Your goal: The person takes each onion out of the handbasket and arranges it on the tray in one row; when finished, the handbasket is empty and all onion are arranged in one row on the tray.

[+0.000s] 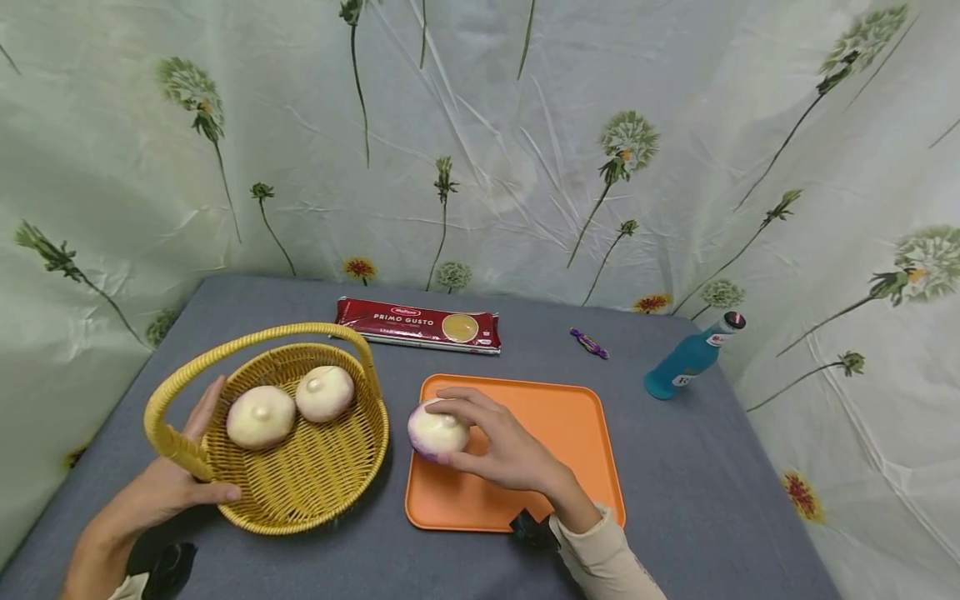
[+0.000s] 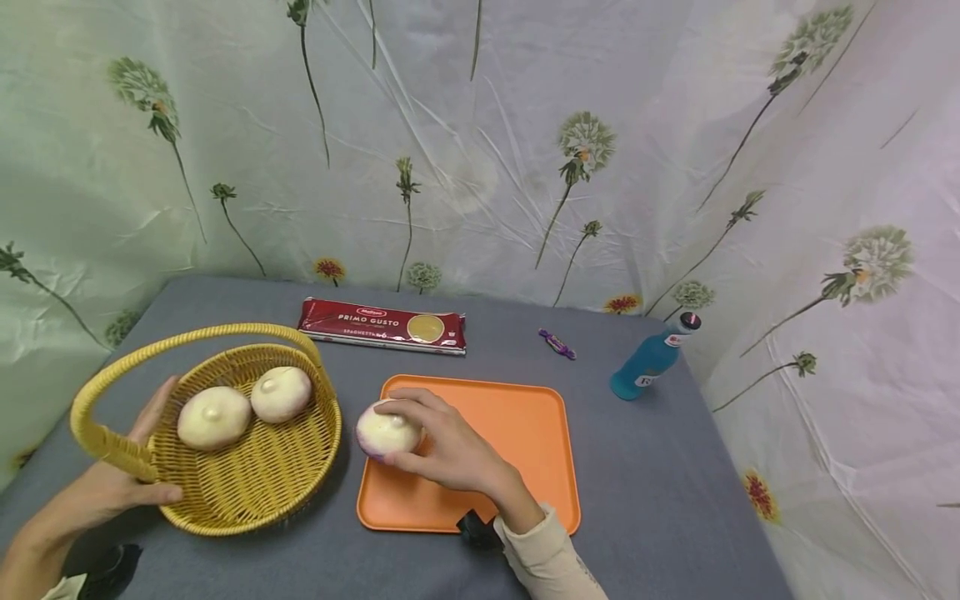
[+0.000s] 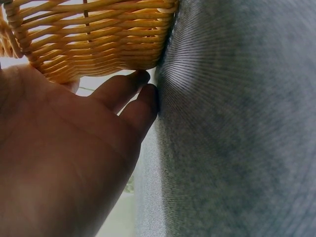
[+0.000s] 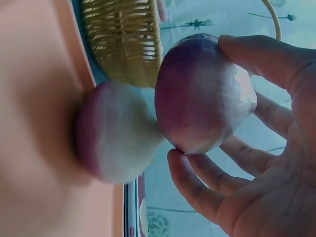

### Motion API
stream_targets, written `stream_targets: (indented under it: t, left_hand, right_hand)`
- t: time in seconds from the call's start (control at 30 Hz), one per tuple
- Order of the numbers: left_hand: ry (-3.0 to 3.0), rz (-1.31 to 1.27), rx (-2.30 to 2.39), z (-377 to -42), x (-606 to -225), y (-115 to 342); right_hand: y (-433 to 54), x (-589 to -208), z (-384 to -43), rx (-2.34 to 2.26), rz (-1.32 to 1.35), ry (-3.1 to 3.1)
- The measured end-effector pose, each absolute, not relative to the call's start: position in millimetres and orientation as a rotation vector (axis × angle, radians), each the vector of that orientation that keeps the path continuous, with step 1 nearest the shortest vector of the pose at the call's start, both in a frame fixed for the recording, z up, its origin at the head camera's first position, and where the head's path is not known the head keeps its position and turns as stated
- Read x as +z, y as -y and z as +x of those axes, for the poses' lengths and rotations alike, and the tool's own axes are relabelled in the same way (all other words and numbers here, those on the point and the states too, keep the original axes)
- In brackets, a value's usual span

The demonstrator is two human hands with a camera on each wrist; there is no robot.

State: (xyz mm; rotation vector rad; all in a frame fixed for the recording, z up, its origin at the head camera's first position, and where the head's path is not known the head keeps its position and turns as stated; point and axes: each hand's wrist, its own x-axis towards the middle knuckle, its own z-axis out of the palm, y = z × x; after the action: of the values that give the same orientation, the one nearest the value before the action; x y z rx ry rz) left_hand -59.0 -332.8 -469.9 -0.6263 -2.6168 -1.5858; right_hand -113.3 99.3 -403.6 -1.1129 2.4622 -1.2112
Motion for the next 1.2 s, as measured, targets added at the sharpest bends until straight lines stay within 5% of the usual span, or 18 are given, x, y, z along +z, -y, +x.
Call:
stream_targets:
  t: [1.2]
  left_hand:
    - [2.636, -0.617, -1.565, -59, -470, 334]
  right_hand:
    - [-145, -408, -136, -1.218, -0.908, -2.602]
